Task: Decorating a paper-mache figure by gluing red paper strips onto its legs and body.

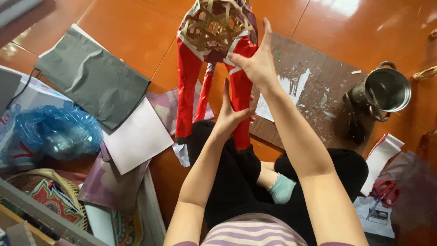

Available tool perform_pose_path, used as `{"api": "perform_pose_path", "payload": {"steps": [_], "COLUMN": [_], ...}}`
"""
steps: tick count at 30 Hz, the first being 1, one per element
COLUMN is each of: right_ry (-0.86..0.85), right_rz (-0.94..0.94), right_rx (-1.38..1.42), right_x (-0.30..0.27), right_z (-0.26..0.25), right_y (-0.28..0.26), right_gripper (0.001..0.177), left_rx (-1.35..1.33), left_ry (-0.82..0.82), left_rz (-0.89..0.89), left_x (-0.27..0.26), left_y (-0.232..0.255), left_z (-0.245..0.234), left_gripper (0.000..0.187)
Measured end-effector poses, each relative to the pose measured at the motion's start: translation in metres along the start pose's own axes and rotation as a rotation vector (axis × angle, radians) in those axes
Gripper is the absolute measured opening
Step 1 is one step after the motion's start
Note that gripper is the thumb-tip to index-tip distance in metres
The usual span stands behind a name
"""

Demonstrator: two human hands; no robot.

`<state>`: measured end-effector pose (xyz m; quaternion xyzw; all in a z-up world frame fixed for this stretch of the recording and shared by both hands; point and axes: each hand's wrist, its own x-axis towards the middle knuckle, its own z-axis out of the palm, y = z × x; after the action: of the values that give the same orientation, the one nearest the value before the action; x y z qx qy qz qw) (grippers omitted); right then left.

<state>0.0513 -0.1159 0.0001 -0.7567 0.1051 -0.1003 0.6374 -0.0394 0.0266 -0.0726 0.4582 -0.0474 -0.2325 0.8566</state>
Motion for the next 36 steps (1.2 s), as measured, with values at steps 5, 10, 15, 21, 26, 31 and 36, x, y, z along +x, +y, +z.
{"api": "perform_pose_path", "payload": {"steps": [5,10,15,21,26,31,36], "right_ry": [-0.023,-0.102,-0.198,-0.258,-0.465,-0.397,-0.46], "right_rz": [0.103,0.246,0.187,0.311,0.227,0.256,0.248], "right_rx": [-0.109,0.078,0.44,1.017,0.887,0.745,0.774], "right_x": [0.004,0.008,0.009,-0.005,-0.08,-0.143,-0.132], "right_z": [-0.005,-0.013,-0.018,-0.014,-0.005,-0.001,-0.007], "right_y": [-0.015,-0.007,0.018,0.029,0.077,0.103,0.089], "right_gripper": [0.126,0.133,0.155,0.157,0.091,0.115,0.114], "left_rx": [0.009,-0.07,-0.394,-0.188,-0.061,0.004,0.009], "left_ry": [-0.103,-0.418,0.037,0.019,-0.092,-0.146,-0.082], "left_rz": [0.007,-0.022,-0.166,0.036,0.014,0.017,0.146], "left_x": [-0.013,-0.048,-0.057,-0.079,-0.078,-0.07,-0.075], "left_y": [0.008,-0.026,-0.074,0.044,0.046,0.016,-0.002], "left_z": [-0.003,-0.07,-0.204,-0.176,-0.18,-0.201,-0.202], "left_gripper": [0.134,0.109,0.068,0.106,0.107,0.11,0.115]}}
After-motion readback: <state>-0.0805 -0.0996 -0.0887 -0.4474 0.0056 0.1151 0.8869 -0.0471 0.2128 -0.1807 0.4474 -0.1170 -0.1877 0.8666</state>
